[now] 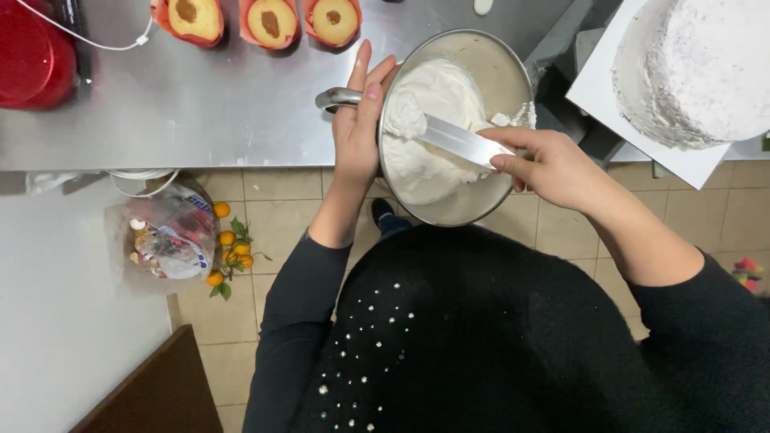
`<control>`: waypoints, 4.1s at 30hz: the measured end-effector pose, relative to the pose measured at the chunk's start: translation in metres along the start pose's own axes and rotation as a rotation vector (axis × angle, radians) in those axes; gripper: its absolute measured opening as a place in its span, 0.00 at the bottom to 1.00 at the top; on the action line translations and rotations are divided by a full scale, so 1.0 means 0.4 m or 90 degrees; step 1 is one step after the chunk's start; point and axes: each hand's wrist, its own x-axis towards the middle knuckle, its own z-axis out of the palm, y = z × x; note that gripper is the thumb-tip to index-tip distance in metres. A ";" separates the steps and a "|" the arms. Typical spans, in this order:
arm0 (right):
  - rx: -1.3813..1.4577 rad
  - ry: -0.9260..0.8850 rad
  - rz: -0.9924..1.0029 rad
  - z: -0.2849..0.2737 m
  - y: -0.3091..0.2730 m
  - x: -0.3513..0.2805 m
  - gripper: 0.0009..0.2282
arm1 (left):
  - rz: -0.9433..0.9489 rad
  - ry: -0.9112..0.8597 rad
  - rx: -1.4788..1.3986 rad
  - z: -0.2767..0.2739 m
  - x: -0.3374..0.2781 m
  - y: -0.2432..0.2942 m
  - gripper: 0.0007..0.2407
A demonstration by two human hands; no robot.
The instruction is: The recorder is applying and smoothing white frosting onto a round cake using an offset spatula.
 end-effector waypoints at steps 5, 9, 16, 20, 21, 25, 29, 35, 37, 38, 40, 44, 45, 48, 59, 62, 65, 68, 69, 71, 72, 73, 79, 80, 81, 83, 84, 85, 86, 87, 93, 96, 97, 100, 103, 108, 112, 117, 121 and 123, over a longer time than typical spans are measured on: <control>0.071 -0.005 0.013 -0.041 0.064 -0.083 0.19 | 0.087 0.008 0.185 -0.083 0.042 -0.018 0.24; 0.236 -0.006 -0.020 -0.084 0.152 -0.165 0.18 | -0.002 0.027 0.033 -0.160 0.072 -0.054 0.25; 0.240 0.056 -0.117 -0.270 0.223 -0.356 0.18 | -0.104 0.078 0.059 -0.237 0.091 -0.044 0.24; 0.106 0.118 -0.137 -0.430 0.263 -0.457 0.18 | -0.075 0.197 0.247 -0.498 -0.049 -0.117 0.25; -0.027 0.164 -0.130 -0.469 0.266 -0.469 0.18 | -0.002 0.224 0.283 -0.422 -0.086 -0.023 0.25; -0.484 0.198 -0.154 -0.580 0.244 -0.482 0.19 | 0.169 0.262 0.252 -0.130 -0.281 0.120 0.25; -0.783 0.203 -0.271 -0.537 0.093 -0.461 0.18 | 0.110 0.102 0.215 0.154 -0.314 0.044 0.19; -1.376 0.181 -0.311 -0.388 -0.120 -0.442 0.24 | -0.163 -0.137 0.100 0.400 -0.189 -0.286 0.13; -1.469 0.185 -0.311 -0.352 -0.147 -0.429 0.23 | -0.220 -0.111 0.074 0.429 -0.133 -0.375 0.21; -1.475 0.184 -0.330 -0.352 -0.145 -0.415 0.23 | -0.214 -0.096 0.070 0.437 -0.100 -0.387 0.21; -1.521 0.200 -0.385 -0.343 -0.133 -0.402 0.19 | -0.245 -0.066 0.022 0.458 -0.071 -0.418 0.26; -1.557 0.219 -0.445 -0.325 -0.146 -0.377 0.14 | -0.231 -0.040 -0.021 0.480 -0.030 -0.450 0.27; -1.575 0.206 -0.435 -0.324 -0.147 -0.371 0.12 | -0.230 -0.033 -0.029 0.483 -0.019 -0.452 0.26; -1.596 0.172 -0.386 -0.318 -0.157 -0.357 0.10 | -0.237 -0.029 -0.040 0.498 0.012 -0.433 0.23; -1.563 0.147 -0.258 -0.353 -0.135 -0.256 0.11 | -0.248 -0.061 -0.007 0.513 0.040 -0.416 0.14; -1.543 0.162 -0.258 -0.332 -0.155 -0.261 0.13 | -0.249 -0.072 -0.007 0.512 0.026 -0.411 0.13; -1.519 0.150 -0.260 -0.325 -0.161 -0.264 0.15 | -0.242 -0.070 -0.026 0.512 0.032 -0.421 0.12; -1.463 0.117 -0.263 -0.340 -0.155 -0.258 0.16 | -0.250 -0.071 -0.044 0.516 0.028 -0.425 0.11; -1.474 0.104 -0.268 -0.346 -0.152 -0.253 0.15 | -0.254 -0.075 -0.043 0.515 0.029 -0.423 0.11; -1.484 0.088 -0.273 -0.361 -0.141 -0.250 0.15 | -0.261 -0.079 -0.043 0.512 0.030 -0.413 0.11; -1.493 0.069 -0.258 -0.369 -0.134 -0.251 0.15 | -0.260 -0.082 -0.037 0.510 0.031 -0.406 0.11; -1.502 0.049 -0.242 -0.376 -0.126 -0.254 0.15 | -0.259 -0.085 -0.033 0.508 0.031 -0.399 0.11; -1.245 0.181 -0.229 -0.428 -0.038 -0.233 0.15 | -0.258 -0.075 -0.019 0.511 0.031 -0.385 0.11; -1.244 0.180 -0.227 -0.454 -0.005 -0.224 0.15 | -0.260 -0.076 -0.020 0.513 0.028 -0.387 0.11; -1.153 0.150 -0.228 -0.481 0.026 -0.210 0.15 | -0.257 -0.076 -0.019 0.512 0.030 -0.388 0.11; -1.060 0.117 -0.231 -0.479 0.014 -0.195 0.14 | -0.256 -0.074 -0.019 0.510 0.029 -0.389 0.11; -1.124 0.090 -0.248 -0.450 -0.029 -0.193 0.14 | -0.251 -0.074 -0.020 0.509 0.028 -0.389 0.11; -1.189 0.061 -0.265 -0.421 -0.072 -0.191 0.14 | -0.246 -0.074 -0.022 0.509 0.026 -0.390 0.11; -1.188 0.057 -0.267 -0.406 -0.089 -0.194 0.14 | -0.248 -0.071 -0.023 0.507 0.024 -0.389 0.11; -1.315 0.048 -0.266 -0.391 -0.106 -0.199 0.13 | -0.241 -0.076 -0.022 0.506 0.024 -0.388 0.11; -1.468 -0.015 -0.306 -0.404 -0.117 -0.213 0.15 | -0.222 -0.077 -0.039 0.507 0.025 -0.394 0.11; -1.483 0.002 -0.326 -0.428 -0.091 -0.187 0.16 | -0.197 -0.072 -0.075 0.512 0.026 -0.423 0.10; -1.482 0.029 -0.326 -0.433 -0.084 -0.176 0.15 | -0.176 -0.072 -0.102 0.514 0.026 -0.435 0.10; -1.467 0.086 -0.316 -0.447 -0.055 -0.146 0.13 | -0.147 -0.079 -0.141 0.513 0.026 -0.429 0.10; -1.451 0.055 -0.313 -0.420 -0.103 -0.166 0.13 | -0.162 -0.082 -0.131 0.509 0.022 -0.415 0.10; -1.390 0.044 -0.271 -0.441 -0.057 -0.203 0.13 | -0.197 -0.076 -0.092 0.511 0.026 -0.382 0.10; -1.196 0.071 -0.215 -0.473 -0.033 -0.165 0.12 | -0.176 -0.070 -0.109 0.516 0.020 -0.399 0.10; -1.171 0.052 -0.186 -0.479 -0.029 -0.125 0.12 | -0.182 -0.071 -0.102 0.513 0.024 -0.391 0.10; -1.382 0.038 -0.224 -0.412 -0.087 -0.171 0.13 | -0.180 -0.072 -0.108 0.513 0.022 -0.403 0.09; -1.435 0.001 -0.241 -0.400 -0.109 -0.194 0.13 | -0.178 -0.071 -0.105 0.513 0.025 -0.401 0.09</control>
